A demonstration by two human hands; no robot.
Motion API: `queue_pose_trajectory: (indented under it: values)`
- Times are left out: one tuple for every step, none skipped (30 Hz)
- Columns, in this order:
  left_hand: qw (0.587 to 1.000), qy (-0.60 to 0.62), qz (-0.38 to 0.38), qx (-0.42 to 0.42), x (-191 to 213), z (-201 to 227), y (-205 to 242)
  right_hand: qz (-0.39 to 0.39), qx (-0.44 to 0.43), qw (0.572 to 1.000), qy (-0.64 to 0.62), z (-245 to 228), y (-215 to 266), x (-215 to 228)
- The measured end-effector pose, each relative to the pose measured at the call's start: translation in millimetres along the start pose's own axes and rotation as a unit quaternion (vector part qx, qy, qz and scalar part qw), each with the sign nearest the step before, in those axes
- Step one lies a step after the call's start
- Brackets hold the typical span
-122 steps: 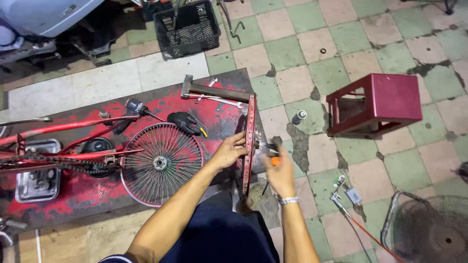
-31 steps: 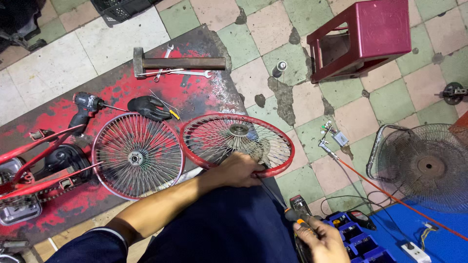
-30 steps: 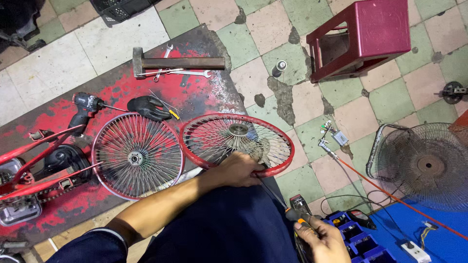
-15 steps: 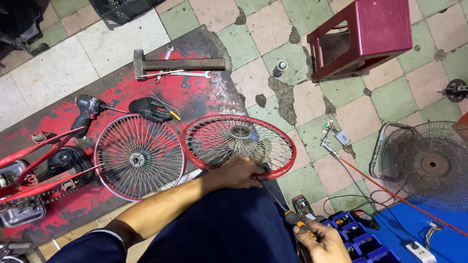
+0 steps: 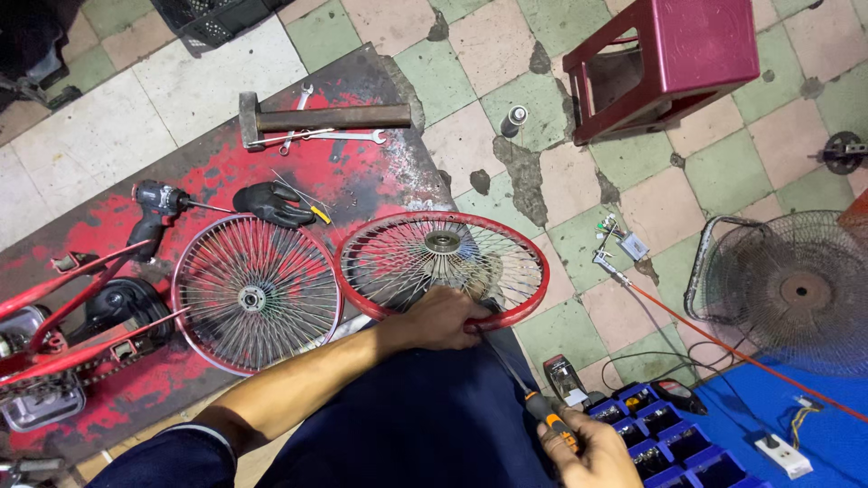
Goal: The person repairs a wheel by tightening and loosening spokes using a screwdriver while checking the wheel's alignment.
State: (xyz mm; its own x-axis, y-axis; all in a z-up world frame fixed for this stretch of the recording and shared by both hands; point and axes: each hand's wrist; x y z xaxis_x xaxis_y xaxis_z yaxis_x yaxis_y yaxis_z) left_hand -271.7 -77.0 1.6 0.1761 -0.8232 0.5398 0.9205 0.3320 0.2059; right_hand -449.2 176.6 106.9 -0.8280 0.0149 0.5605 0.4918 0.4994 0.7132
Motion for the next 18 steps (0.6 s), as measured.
queue_pose_trajectory:
  values:
    - [1.0,0.003,0.002,-0.001,0,0,0,0.015,0.025,0.999,0.024,0,2,-2]
    - [1.0,0.006,0.002,-0.004,-1,0,1,-0.006,0.005,1.0,0.019,-2,1,-3]
    - [1.0,0.008,0.003,-0.008,-2,-1,3,-0.028,-0.014,0.999,0.014,-6,-2,-2]
    - [1.0,0.005,0.0,-0.008,-3,-1,3,-0.047,-0.036,0.998,0.009,-11,-2,1]
    - [1.0,0.002,-0.003,-0.008,-4,-1,4,-0.045,-0.031,0.999,0.0,-18,0,3]
    - [1.0,-0.003,-0.006,-0.008,-4,-3,5,-0.043,-0.024,0.999,-0.011,-26,2,5]
    - [1.0,0.017,0.014,-0.022,-5,-4,6,-0.042,-0.017,0.999,-0.021,-36,5,6]
    - [0.998,0.037,0.033,-0.037,-6,-5,7,-0.023,0.015,0.998,0.058,-46,11,6]
    - [0.996,0.058,0.052,-0.051,-8,-6,8,-0.005,0.046,0.99,0.137,-55,16,5]
    - [0.996,0.044,0.055,-0.049,-10,-7,8,0.013,0.074,0.974,0.215,-64,23,5]
    - [0.997,0.03,0.058,-0.047,-12,-8,8,-0.01,0.021,0.986,0.163,-72,24,8]
    - [0.997,0.015,0.063,-0.045,-14,-10,6,-0.033,-0.028,0.993,0.11,-77,19,12]
    - [0.998,0.007,0.051,-0.045,-16,-11,5,-0.057,-0.076,0.994,0.056,-78,16,13]
    - [0.998,-0.002,0.039,-0.041,-17,-12,6,-0.051,-0.079,0.995,0.018,-75,17,9]
    - [0.999,-0.011,0.027,-0.038,-17,-13,7,-0.045,-0.081,0.995,-0.021,-69,18,1]
    - [0.998,-0.001,0.046,-0.04,-17,-13,7,-0.039,-0.083,0.994,-0.058,-60,19,-8]
    - [0.997,0.009,0.066,-0.042,-17,-13,7,-0.021,-0.083,0.994,-0.074,-51,20,-18]
    - [0.995,0.022,0.085,-0.046,-18,-12,6,-0.001,-0.084,0.993,-0.087,-41,22,-26]
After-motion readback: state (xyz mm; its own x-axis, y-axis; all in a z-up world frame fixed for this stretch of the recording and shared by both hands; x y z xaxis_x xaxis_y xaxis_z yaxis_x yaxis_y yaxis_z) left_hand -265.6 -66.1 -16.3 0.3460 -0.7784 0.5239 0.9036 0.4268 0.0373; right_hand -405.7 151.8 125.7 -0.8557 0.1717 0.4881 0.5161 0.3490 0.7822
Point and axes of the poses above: each hand's wrist, its own y-axis away from the middle knuckle, its own x-axis out of the back of the hand, z = x × y, and after that the axes turned 9 degrees about z, right-handed
